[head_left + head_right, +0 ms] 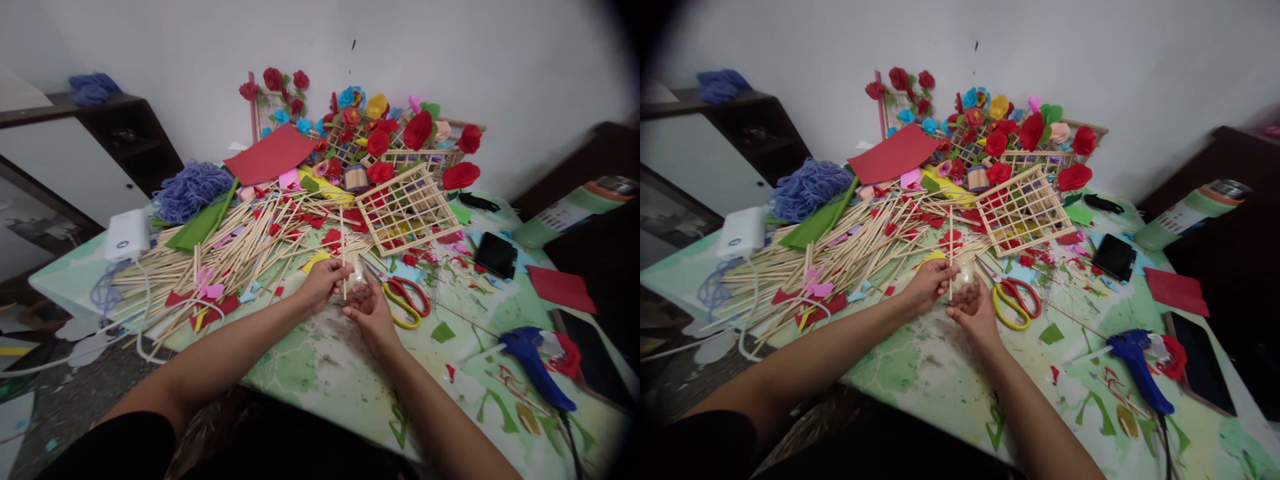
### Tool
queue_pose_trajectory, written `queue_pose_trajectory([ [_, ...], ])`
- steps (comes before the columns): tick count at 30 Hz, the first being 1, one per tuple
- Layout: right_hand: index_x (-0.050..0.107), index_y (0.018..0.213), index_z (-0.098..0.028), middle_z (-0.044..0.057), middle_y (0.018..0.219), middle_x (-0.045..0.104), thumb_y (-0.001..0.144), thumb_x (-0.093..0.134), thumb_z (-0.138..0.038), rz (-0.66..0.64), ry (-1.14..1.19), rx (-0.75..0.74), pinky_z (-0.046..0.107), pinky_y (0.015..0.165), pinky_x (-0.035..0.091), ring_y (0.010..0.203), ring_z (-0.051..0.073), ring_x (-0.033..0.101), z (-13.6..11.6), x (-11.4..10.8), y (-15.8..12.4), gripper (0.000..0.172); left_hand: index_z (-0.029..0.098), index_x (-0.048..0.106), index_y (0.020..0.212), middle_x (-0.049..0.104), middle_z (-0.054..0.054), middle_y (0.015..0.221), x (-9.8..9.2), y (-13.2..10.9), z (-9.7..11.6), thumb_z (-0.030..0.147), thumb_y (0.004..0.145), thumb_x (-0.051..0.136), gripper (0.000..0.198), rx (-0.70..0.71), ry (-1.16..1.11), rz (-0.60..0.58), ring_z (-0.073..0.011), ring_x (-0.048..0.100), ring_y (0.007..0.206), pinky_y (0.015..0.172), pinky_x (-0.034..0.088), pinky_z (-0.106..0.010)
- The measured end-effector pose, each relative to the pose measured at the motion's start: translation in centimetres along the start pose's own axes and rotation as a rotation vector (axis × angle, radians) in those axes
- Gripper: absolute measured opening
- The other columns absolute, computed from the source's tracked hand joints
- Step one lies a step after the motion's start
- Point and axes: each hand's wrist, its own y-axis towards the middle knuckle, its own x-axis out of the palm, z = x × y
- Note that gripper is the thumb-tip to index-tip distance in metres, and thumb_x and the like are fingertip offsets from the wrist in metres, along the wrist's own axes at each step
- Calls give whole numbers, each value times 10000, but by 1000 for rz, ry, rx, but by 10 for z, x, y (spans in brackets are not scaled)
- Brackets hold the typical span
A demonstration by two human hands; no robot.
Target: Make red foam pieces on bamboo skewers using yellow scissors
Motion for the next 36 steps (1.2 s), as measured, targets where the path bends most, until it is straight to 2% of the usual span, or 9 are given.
queue_pose_trajectory([
  [6,456,1183,-313,-43,807,503,545,744,-99,27,-30,-45,214,609,450,694,93,500,2,0,2,731,99,566,674,452,51,524,1,-2,0,338,631,700,277,-26,-12,-11,8,316,366,337,228,-123],
  [17,445,1200,-296,-40,794,502,544,745,-124,83,-90,-43,224,603,454,666,99,494,0,0,1,742,100,562,662,455,52,522,2,-2,1,349,608,716,297,-56,-27,-10,13,318,357,337,224,-121],
  [28,423,1220,-305,-35,800,512,560,738,-164,78,-138,-35,238,607,458,685,111,503,2,0,1,745,108,559,650,463,55,523,3,-3,1,388,611,697,314,12,45,-20,3,324,358,332,235,-137],
  [30,402,1239,-305,-17,846,527,577,738,-204,67,-235,-49,257,612,464,705,125,515,-3,-2,0,749,112,558,646,472,53,526,2,-3,4,386,610,695,309,24,78,-16,-3,334,361,328,240,-140],
  [32,397,1251,-291,15,919,550,612,723,-259,59,-444,-116,292,642,469,741,149,529,-14,-9,1,717,115,555,637,462,57,507,0,-2,8,383,610,695,303,29,117,-13,-8,335,359,327,248,-144],
  [36,448,1229,-213,82,969,585,756,575,-355,129,-1112,-308,381,771,431,827,209,534,-45,-36,7,510,115,561,625,418,66,469,-6,0,20,372,612,693,289,44,177,-21,-11,329,357,328,248,-145],
])
